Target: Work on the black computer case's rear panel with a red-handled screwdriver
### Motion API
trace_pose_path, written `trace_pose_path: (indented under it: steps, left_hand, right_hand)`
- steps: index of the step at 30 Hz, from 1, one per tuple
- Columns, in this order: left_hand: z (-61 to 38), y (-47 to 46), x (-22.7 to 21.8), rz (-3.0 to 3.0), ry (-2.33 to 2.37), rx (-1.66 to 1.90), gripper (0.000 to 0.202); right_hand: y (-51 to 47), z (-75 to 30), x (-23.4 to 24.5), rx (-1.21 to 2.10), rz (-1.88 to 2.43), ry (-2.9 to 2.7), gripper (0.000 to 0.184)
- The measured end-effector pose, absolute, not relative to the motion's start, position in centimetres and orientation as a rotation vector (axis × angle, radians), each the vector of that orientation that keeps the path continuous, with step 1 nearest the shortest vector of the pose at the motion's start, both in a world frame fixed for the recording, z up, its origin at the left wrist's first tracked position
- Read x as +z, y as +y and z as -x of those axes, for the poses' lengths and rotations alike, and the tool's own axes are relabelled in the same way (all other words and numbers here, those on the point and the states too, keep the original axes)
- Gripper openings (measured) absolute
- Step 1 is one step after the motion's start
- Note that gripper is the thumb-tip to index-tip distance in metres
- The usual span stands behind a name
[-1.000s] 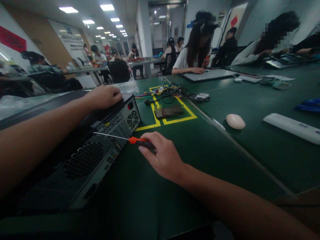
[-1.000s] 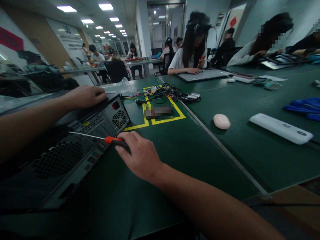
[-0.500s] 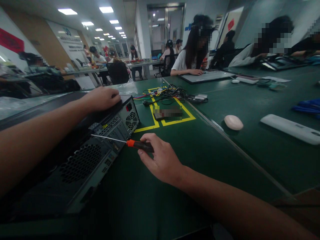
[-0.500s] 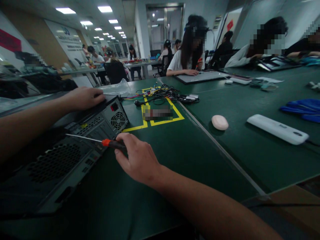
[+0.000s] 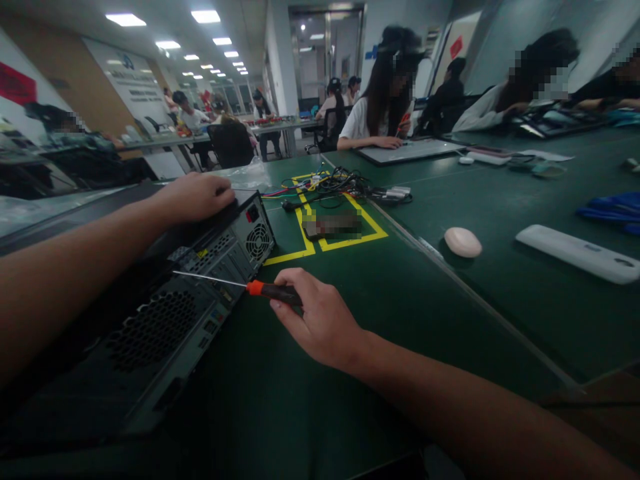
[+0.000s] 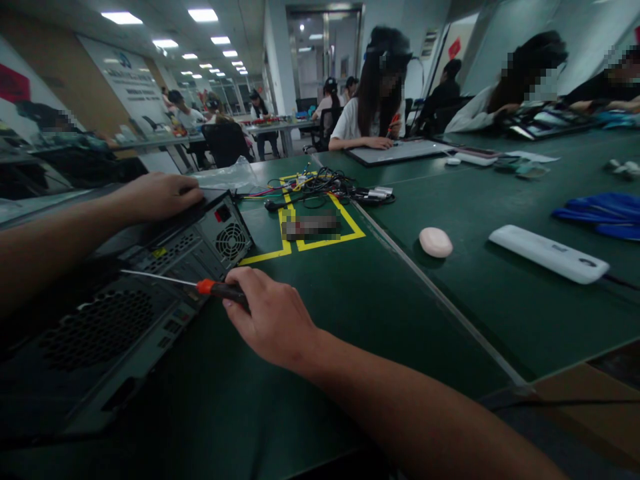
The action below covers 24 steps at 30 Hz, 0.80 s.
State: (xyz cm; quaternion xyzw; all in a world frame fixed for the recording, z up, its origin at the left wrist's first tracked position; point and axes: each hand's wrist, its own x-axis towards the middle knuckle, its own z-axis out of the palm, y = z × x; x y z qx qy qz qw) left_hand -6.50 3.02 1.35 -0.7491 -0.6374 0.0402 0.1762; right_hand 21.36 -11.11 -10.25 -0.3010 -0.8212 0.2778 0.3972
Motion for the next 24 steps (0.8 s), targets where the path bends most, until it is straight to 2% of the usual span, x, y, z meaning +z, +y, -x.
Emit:
trace_pose_path:
  steps: [24]
  left_hand:
    - [6.18,2.87,1.57,2.113,-1.811,0.164,0.055]
  right_hand:
    - [-11.09,-21.37,-10.44,0.655,0.765,-2.104,0.021]
